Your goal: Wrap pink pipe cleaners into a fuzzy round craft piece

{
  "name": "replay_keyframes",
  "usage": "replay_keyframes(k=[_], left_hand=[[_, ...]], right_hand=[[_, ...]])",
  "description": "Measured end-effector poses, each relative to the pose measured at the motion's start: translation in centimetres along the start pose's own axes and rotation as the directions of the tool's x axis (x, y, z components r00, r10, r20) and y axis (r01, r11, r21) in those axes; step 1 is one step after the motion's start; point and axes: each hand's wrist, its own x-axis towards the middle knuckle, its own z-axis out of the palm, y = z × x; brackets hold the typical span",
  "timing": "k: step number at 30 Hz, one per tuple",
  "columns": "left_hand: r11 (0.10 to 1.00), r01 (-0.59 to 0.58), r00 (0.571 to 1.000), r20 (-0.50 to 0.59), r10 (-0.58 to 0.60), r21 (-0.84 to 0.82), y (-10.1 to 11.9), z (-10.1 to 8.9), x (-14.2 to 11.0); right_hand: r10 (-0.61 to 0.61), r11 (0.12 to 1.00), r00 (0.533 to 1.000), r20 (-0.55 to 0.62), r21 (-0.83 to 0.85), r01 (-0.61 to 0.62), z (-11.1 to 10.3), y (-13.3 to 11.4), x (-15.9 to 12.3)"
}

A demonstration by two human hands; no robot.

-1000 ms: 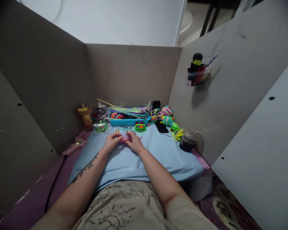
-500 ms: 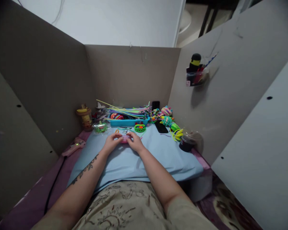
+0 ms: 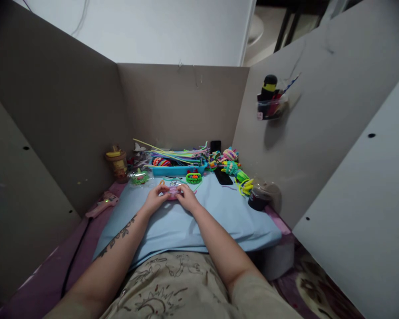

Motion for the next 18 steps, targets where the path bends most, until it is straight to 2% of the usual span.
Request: replay_keyframes(k=[8, 18], left_hand=[[0.999, -0.026, 0.999, 0.043, 0.024, 0.046, -0.5, 0.3, -0.1], [1.000, -0.001, 0.994, 0.107, 0.001, 0.006, -1.7, 0.4, 0.1]], right_hand=[[-0.081, 0.994, 0.995, 0.058, -0.071, 0.085, -0.2, -0.4, 0.0], [-0.089, 0.992, 0.995, 0.054, -0.084, 0.094, 0.1, 0.0, 0.0]])
